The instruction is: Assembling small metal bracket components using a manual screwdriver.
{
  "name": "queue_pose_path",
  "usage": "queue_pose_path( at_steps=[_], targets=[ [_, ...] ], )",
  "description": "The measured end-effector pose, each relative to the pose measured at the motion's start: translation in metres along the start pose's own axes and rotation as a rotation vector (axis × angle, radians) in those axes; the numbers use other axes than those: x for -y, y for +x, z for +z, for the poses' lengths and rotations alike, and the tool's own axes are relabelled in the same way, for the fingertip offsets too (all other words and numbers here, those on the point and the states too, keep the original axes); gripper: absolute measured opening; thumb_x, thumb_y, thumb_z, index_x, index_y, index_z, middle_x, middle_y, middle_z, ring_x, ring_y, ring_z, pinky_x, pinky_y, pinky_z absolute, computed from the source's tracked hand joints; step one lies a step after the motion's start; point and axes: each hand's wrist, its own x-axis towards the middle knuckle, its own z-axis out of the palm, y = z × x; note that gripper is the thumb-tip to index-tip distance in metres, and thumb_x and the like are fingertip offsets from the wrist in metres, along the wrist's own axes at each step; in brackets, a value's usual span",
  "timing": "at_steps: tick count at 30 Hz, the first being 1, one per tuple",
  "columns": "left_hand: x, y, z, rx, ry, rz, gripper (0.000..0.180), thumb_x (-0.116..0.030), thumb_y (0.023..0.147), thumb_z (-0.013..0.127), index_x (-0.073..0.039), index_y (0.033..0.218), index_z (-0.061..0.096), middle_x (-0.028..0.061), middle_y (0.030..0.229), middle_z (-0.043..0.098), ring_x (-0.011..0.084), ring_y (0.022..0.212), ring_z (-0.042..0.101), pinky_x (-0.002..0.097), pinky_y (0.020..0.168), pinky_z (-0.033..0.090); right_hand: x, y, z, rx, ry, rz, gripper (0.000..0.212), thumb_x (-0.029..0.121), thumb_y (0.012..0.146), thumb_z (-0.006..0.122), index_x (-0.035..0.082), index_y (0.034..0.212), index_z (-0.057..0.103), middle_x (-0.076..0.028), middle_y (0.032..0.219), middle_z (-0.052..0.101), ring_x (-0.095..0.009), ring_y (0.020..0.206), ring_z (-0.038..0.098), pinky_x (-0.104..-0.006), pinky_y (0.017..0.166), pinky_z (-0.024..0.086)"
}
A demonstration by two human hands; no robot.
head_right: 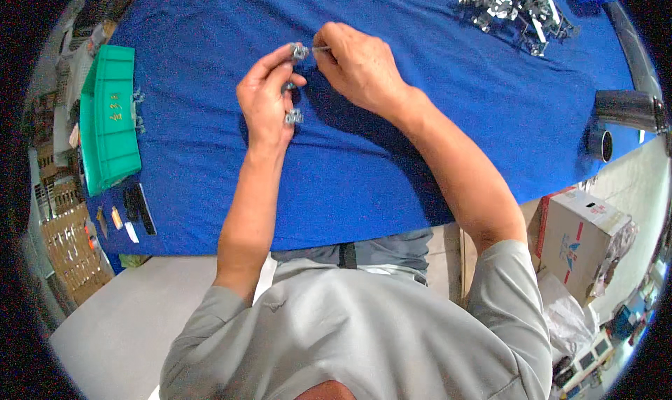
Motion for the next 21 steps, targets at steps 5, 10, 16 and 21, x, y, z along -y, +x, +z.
queue_pose_path(
  at_steps=[5,10,16,21],
  targets=[
    [0.001,0.000,-0.002,0.017,-0.014,0.036,0.025,0.004,0.088,0.058,0.002,0.109,0.071,0.0123,0.103,0.073,0.0092,0.065,0.065,0.0162,0.039,0.034,0.001,-0.001,-0.001,0.034,-0.075,-0.028,0.019,0.022,0.091,0.065,0.003,0.090,0.060,-0.017,0.077,0.063,-0.038,0.072,0.064,-0.0465,0.062,0.051],
    [0.004,0.000,-0.005,0.034,-0.067,0.067,0.024,0.003,0.088,0.061,0.000,0.109,0.072,0.0107,0.099,0.074,0.0090,0.067,0.067,0.0162,0.039,0.034,0.013,0.004,-0.006,0.020,0.023,0.055,0.015,0.013,0.091,0.067,0.000,0.092,0.060,-0.018,0.078,0.062,-0.033,0.067,0.062,-0.0410,0.059,0.048],
    [-0.006,0.000,-0.001,0.039,-0.110,-0.002,0.024,0.008,0.092,0.052,0.006,0.108,0.069,0.0099,0.097,0.071,0.0106,0.069,0.063,0.0202,0.065,0.053,0.015,0.006,-0.008,0.039,0.003,-0.028,0.012,0.006,0.089,0.064,-0.001,0.090,0.055,-0.020,0.077,0.061,-0.039,0.070,0.062,-0.0427,0.059,0.047],
    [-0.007,0.000,0.001,0.059,-0.094,0.008,0.024,0.008,0.091,0.052,0.005,0.108,0.070,0.0097,0.098,0.072,0.0101,0.070,0.064,0.0203,0.066,0.054,0.007,0.004,-0.006,0.035,0.028,-0.029,0.012,0.005,0.089,0.064,-0.002,0.091,0.054,-0.021,0.077,0.062,-0.038,0.070,0.063,-0.0422,0.060,0.048]
  ],
)
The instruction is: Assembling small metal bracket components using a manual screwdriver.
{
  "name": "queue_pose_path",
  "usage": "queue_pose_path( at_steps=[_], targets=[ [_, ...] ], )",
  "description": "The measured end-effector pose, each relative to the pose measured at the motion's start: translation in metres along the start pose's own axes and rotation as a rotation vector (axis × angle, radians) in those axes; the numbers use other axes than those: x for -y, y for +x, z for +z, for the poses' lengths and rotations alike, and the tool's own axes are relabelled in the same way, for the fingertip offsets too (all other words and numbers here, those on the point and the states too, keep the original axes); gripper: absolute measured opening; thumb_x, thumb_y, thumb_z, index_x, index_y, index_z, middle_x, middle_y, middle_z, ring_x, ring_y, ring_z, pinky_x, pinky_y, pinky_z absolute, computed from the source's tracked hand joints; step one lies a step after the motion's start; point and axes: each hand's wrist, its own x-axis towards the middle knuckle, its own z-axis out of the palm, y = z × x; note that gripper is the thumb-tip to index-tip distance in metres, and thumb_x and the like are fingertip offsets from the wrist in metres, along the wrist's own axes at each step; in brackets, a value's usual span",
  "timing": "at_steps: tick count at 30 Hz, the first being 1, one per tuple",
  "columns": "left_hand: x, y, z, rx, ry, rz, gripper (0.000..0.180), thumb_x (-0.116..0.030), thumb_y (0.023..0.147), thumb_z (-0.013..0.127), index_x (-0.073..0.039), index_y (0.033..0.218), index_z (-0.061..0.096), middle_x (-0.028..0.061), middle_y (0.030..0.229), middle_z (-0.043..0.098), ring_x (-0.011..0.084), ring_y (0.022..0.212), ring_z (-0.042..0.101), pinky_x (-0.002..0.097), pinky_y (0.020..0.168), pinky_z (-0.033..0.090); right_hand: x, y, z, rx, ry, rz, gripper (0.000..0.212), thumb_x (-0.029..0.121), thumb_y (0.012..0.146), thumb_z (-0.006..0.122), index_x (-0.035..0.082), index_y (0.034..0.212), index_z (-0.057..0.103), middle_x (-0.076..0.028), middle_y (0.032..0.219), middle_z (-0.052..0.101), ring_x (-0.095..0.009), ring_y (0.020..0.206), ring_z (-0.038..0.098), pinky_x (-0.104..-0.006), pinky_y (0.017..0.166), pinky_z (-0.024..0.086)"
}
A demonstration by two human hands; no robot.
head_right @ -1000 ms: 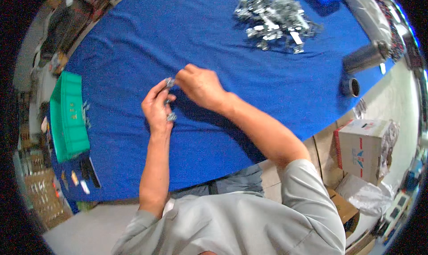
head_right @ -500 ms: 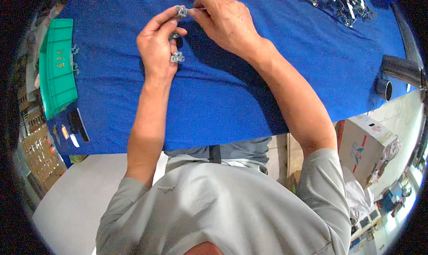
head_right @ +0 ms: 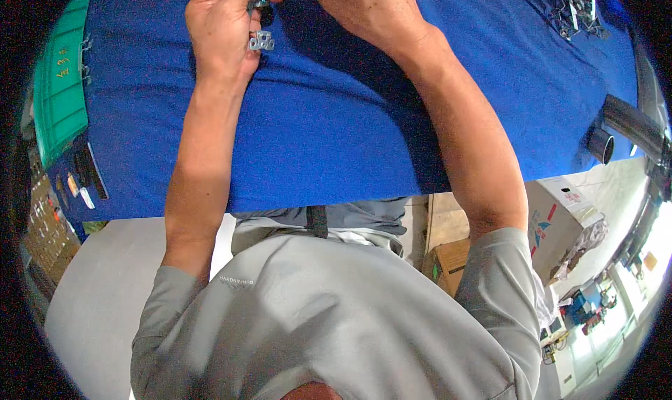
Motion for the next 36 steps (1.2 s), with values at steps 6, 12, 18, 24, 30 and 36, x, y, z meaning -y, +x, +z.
queue_pose_path(
  at_steps=[6,12,18,24,30,36],
  targets=[
    [0.005,0.003,-0.003,0.003,-0.020,0.041,0.024,0.009,0.091,0.053,0.005,0.107,0.071,0.0097,0.098,0.072,0.0105,0.071,0.064,0.0207,0.066,0.054,0.011,0.003,-0.002,0.045,-0.023,0.094,0.012,0.003,0.087,0.063,-0.002,0.092,0.054,-0.020,0.078,0.061,-0.037,0.070,0.063,-0.0419,0.060,0.048],
    [0.004,0.002,-0.002,0.014,-0.020,0.029,0.024,0.008,0.092,0.053,0.004,0.108,0.071,0.0093,0.097,0.072,0.0103,0.070,0.064,0.0205,0.065,0.054,0.009,0.004,-0.005,0.006,-0.006,0.016,0.010,0.003,0.088,0.064,-0.002,0.090,0.056,-0.019,0.081,0.061,-0.035,0.072,0.063,-0.0414,0.061,0.048],
    [0.005,0.001,-0.003,0.013,-0.012,0.016,0.024,0.007,0.092,0.053,0.004,0.109,0.070,0.0092,0.098,0.072,0.0100,0.068,0.064,0.0201,0.065,0.053,0.011,0.002,-0.003,-0.016,-0.016,-0.010,0.010,0.003,0.088,0.064,-0.003,0.092,0.057,-0.019,0.082,0.062,-0.034,0.072,0.063,-0.0405,0.061,0.048],
    [0.006,0.002,-0.002,0.011,-0.034,0.021,0.024,0.007,0.092,0.053,0.004,0.108,0.071,0.0092,0.097,0.073,0.0100,0.068,0.064,0.0204,0.065,0.053,0.006,0.001,-0.004,0.015,-0.018,-0.014,0.012,0.002,0.088,0.064,-0.003,0.094,0.056,-0.020,0.081,0.062,-0.035,0.071,0.063,-0.0403,0.061,0.048],
    [0.006,0.002,-0.004,0.017,-0.003,0.029,0.024,0.007,0.092,0.053,0.004,0.108,0.071,0.0092,0.097,0.073,0.0105,0.069,0.064,0.0209,0.066,0.054,0.009,0.002,-0.001,-0.008,0.027,0.030,0.012,0.004,0.088,0.065,-0.002,0.091,0.055,-0.020,0.079,0.062,-0.035,0.070,0.064,-0.0409,0.060,0.048],
    [0.005,0.002,0.001,0.007,0.026,0.053,0.024,0.007,0.092,0.053,0.004,0.107,0.071,0.0094,0.097,0.073,0.0106,0.070,0.064,0.0217,0.067,0.055,-0.002,0.000,0.000,0.021,-0.049,-0.036,0.012,0.003,0.087,0.065,-0.002,0.090,0.054,-0.020,0.080,0.062,-0.037,0.070,0.063,-0.0414,0.060,0.048]
  ],
)
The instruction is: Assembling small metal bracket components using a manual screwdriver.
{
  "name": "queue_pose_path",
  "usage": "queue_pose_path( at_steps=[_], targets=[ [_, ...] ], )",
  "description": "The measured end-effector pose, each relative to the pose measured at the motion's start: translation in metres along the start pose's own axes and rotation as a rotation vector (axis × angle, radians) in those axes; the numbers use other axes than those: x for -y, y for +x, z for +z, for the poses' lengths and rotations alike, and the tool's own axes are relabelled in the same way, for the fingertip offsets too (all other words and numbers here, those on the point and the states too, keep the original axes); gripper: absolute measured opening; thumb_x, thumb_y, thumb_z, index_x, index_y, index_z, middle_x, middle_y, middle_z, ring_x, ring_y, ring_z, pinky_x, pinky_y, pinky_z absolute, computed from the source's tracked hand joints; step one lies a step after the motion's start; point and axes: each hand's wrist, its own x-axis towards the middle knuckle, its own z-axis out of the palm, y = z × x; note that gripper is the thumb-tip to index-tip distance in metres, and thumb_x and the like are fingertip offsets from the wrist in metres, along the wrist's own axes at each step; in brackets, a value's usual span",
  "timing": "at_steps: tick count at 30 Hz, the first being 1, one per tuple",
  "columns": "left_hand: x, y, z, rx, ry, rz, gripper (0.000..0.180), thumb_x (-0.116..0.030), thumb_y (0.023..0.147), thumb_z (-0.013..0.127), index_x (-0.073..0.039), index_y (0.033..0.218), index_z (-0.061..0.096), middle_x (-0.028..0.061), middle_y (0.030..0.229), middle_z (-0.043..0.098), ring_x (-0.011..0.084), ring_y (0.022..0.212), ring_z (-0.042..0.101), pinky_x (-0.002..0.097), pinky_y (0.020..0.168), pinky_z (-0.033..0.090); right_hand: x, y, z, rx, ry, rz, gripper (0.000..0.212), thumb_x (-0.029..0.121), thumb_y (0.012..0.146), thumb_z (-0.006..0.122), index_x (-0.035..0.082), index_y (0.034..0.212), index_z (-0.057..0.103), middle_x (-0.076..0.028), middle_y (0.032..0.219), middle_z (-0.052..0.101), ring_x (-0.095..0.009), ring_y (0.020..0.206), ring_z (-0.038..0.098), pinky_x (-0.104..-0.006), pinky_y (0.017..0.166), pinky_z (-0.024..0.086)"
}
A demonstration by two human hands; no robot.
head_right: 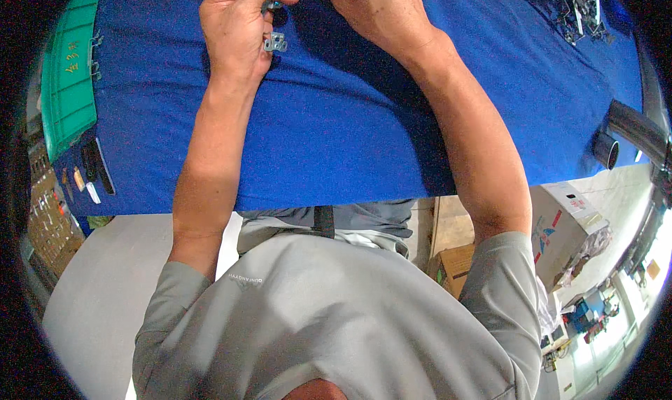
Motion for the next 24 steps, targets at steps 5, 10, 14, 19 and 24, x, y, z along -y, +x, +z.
queue_pose_path(
  at_steps=[5,10,14,19,24],
  targets=[
    [0.001,0.000,-0.002,0.000,0.008,-0.009,0.023,0.007,0.092,0.053,0.004,0.107,0.071,0.0096,0.097,0.073,0.0108,0.071,0.064,0.0225,0.067,0.055,0.011,0.003,-0.002,-0.009,0.106,0.115,0.011,0.004,0.088,0.064,-0.002,0.086,0.054,-0.020,0.079,0.062,-0.037,0.069,0.063,-0.0421,0.059,0.048],
    [-0.001,-0.001,0.000,-0.004,0.026,0.005,0.023,0.006,0.092,0.054,0.004,0.107,0.071,0.0095,0.097,0.073,0.0108,0.071,0.064,0.0227,0.068,0.055,0.008,0.002,-0.003,-0.009,-0.056,-0.020,0.017,0.008,0.091,0.064,-0.001,0.081,0.054,-0.020,0.072,0.059,-0.038,0.065,0.060,-0.0432,0.056,0.045],
    [-0.003,-0.002,0.001,0.009,0.019,0.014,0.023,0.006,0.092,0.054,0.004,0.107,0.071,0.0096,0.097,0.073,0.0111,0.072,0.065,0.0228,0.068,0.056,0.007,0.002,-0.001,-0.004,-0.057,0.024,0.021,0.011,0.092,0.064,0.000,0.079,0.053,-0.020,0.071,0.058,-0.038,0.064,0.059,-0.0440,0.055,0.043],
    [-0.002,-0.003,0.001,0.016,0.050,0.017,0.023,0.005,0.092,0.054,0.003,0.108,0.072,0.0098,0.097,0.073,0.0116,0.073,0.066,0.0225,0.068,0.056,0.004,-0.001,0.001,0.042,-0.166,0.046,0.022,0.015,0.093,0.064,0.001,0.080,0.054,-0.019,0.072,0.059,-0.038,0.065,0.060,-0.0449,0.056,0.044],
    [-0.003,-0.003,-0.001,-0.008,0.063,-0.001,0.023,0.006,0.092,0.054,0.003,0.107,0.072,0.0093,0.095,0.073,0.0111,0.072,0.065,0.0225,0.067,0.056,0.008,0.001,0.002,-0.024,-0.082,0.041,0.021,0.014,0.092,0.065,0.000,0.081,0.055,-0.018,0.073,0.060,-0.037,0.066,0.060,-0.0444,0.057,0.045]
  ],
)
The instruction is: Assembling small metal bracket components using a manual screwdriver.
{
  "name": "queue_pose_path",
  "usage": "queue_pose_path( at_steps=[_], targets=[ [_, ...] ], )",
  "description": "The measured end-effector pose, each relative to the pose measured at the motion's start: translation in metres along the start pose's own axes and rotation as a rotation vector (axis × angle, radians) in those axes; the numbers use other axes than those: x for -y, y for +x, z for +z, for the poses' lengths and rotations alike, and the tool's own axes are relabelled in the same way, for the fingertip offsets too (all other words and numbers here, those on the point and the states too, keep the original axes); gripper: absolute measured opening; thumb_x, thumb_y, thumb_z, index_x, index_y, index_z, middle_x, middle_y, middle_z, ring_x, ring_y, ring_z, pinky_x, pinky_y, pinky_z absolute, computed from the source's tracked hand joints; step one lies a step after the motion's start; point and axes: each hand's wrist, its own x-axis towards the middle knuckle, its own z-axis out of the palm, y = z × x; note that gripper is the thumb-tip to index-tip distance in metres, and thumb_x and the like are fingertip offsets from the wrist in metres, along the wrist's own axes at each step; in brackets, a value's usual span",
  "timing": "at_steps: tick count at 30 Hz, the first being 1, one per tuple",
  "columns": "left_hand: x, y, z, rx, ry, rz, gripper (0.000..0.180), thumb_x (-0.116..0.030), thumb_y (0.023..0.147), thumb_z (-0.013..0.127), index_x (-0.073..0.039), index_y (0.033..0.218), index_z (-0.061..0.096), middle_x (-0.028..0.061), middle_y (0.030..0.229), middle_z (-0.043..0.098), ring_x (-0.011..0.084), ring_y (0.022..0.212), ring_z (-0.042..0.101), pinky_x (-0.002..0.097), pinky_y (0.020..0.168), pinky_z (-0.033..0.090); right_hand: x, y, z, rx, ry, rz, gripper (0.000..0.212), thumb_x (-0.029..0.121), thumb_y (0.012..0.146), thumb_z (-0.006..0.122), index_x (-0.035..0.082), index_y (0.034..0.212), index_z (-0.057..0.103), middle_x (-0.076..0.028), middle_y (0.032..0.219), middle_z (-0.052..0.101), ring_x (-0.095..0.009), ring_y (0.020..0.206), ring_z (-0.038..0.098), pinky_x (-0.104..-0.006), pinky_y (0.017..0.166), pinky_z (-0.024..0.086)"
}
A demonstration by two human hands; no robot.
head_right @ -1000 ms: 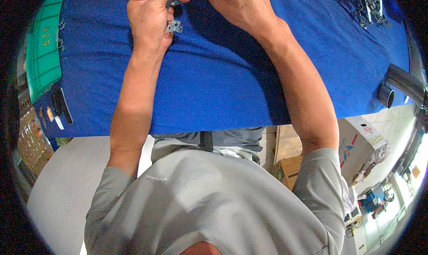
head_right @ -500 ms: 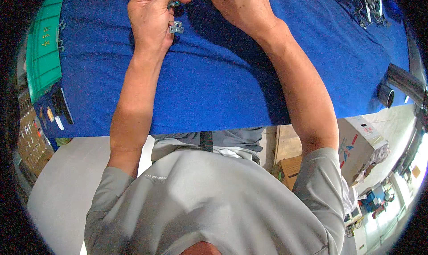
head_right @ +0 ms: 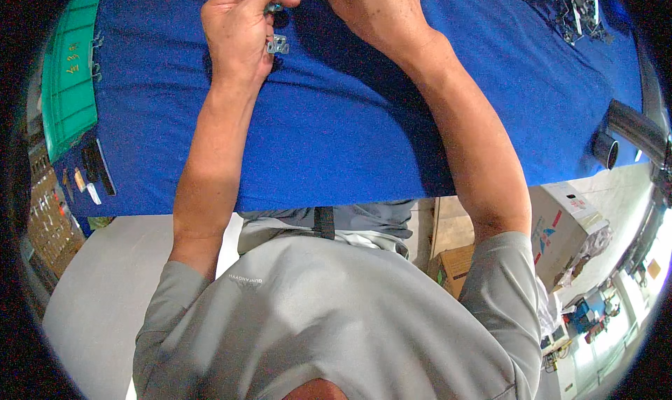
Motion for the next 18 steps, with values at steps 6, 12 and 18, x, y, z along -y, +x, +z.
queue_pose_path(
  at_steps=[6,12,18],
  targets=[
    [0.0018,0.0012,0.0011,-0.031,-0.048,0.007,0.023,0.008,0.092,0.053,0.004,0.106,0.071,0.0095,0.097,0.073,0.0105,0.071,0.064,0.0212,0.065,0.055,0.0007,0.0003,-0.0027,0.027,-0.024,-0.014,0.018,0.013,0.091,0.067,-0.001,0.082,0.057,-0.017,0.075,0.061,-0.036,0.066,0.060,-0.0435,0.059,0.046],
    [0.0024,0.0012,0.0010,-0.037,-0.043,0.009,0.023,0.008,0.092,0.053,0.004,0.106,0.071,0.0093,0.097,0.072,0.0102,0.070,0.064,0.0209,0.065,0.055,0.0034,0.0009,-0.0034,-0.012,0.015,-0.004,0.017,0.013,0.090,0.067,-0.001,0.084,0.059,-0.017,0.077,0.061,-0.036,0.068,0.061,-0.0430,0.059,0.047],
    [0.0021,-0.0004,0.0022,-0.054,-0.037,0.019,0.023,0.008,0.092,0.054,0.004,0.107,0.071,0.0089,0.097,0.072,0.0097,0.069,0.064,0.0206,0.065,0.055,0.0022,0.0002,-0.0043,0.013,-0.022,0.021,0.016,0.012,0.090,0.067,-0.001,0.084,0.060,-0.018,0.078,0.061,-0.035,0.070,0.062,-0.0428,0.059,0.047]
  ],
)
